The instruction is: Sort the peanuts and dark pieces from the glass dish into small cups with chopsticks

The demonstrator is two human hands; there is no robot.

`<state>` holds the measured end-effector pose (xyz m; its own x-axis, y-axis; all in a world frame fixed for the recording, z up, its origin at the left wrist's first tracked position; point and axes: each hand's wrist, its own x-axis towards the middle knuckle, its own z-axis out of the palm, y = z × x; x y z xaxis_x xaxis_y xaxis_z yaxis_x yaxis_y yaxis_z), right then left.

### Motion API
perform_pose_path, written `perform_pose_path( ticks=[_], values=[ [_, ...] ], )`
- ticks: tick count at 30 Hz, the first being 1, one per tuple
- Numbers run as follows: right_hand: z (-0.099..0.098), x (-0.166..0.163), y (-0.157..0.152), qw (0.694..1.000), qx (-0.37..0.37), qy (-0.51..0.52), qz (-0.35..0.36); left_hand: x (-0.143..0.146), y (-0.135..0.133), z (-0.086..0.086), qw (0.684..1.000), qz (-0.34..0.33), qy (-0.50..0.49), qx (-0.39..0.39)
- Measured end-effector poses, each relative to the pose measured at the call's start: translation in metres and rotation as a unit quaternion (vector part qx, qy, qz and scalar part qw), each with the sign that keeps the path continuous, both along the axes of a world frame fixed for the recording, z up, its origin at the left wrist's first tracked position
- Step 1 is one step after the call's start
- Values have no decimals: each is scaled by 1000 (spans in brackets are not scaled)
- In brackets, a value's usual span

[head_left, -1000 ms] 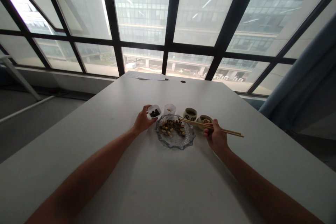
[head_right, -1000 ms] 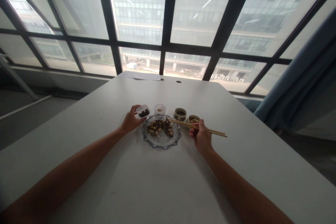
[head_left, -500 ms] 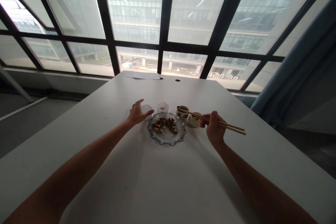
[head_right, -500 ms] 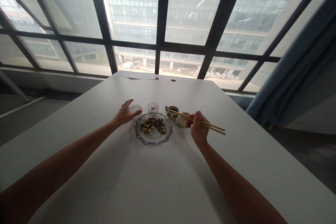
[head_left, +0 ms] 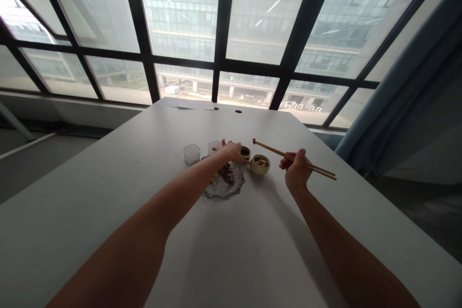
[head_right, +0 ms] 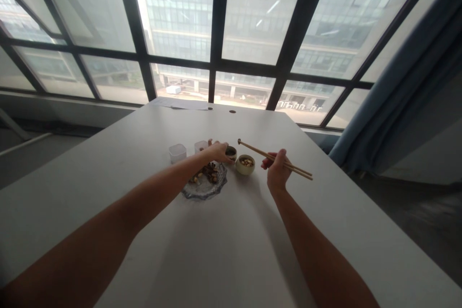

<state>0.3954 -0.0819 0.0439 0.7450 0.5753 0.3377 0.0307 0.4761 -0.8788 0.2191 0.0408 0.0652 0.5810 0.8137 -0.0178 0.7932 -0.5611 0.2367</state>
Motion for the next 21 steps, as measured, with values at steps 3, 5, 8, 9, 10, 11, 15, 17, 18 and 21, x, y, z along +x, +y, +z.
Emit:
perform_pose_path(
  ticks=[3, 5, 8, 9, 10, 11, 15, 17, 18, 21],
  values=[
    [-2, 7, 5, 998, -7, 57, 13, -1, 4, 0, 1000, -9, 7, 20],
    [-4, 11, 9, 993, -25, 110, 30, -4, 6, 0, 997, -28, -19, 68],
    [-6, 14, 13, 986, -51, 153, 53, -11, 7, 0, 991, -47, -64, 110],
    [-6, 14, 13, 984, -55, 159, 54, -13, 7, 0, 989, -51, -74, 114],
    [-5, 14, 13, 984, -54, 162, 52, -14, 7, 0, 989, -55, -80, 116],
    [-4, 12, 12, 985, -50, 158, 46, -15, 6, 0, 988, -57, -83, 117],
    [3, 0, 0, 999, -13, 22, 30, -16, 4, -2, 988, -43, -100, 111],
    [6, -7, -7, 996, -15, -79, 35, -15, 3, -3, 988, -43, -103, 110],
    [7, -11, -9, 992, -25, -120, 39, -15, 3, -3, 988, -45, -101, 110],
    [11, -18, -14, 983, -48, -175, 35, -13, 3, -3, 989, -49, -87, 110]
  ],
)
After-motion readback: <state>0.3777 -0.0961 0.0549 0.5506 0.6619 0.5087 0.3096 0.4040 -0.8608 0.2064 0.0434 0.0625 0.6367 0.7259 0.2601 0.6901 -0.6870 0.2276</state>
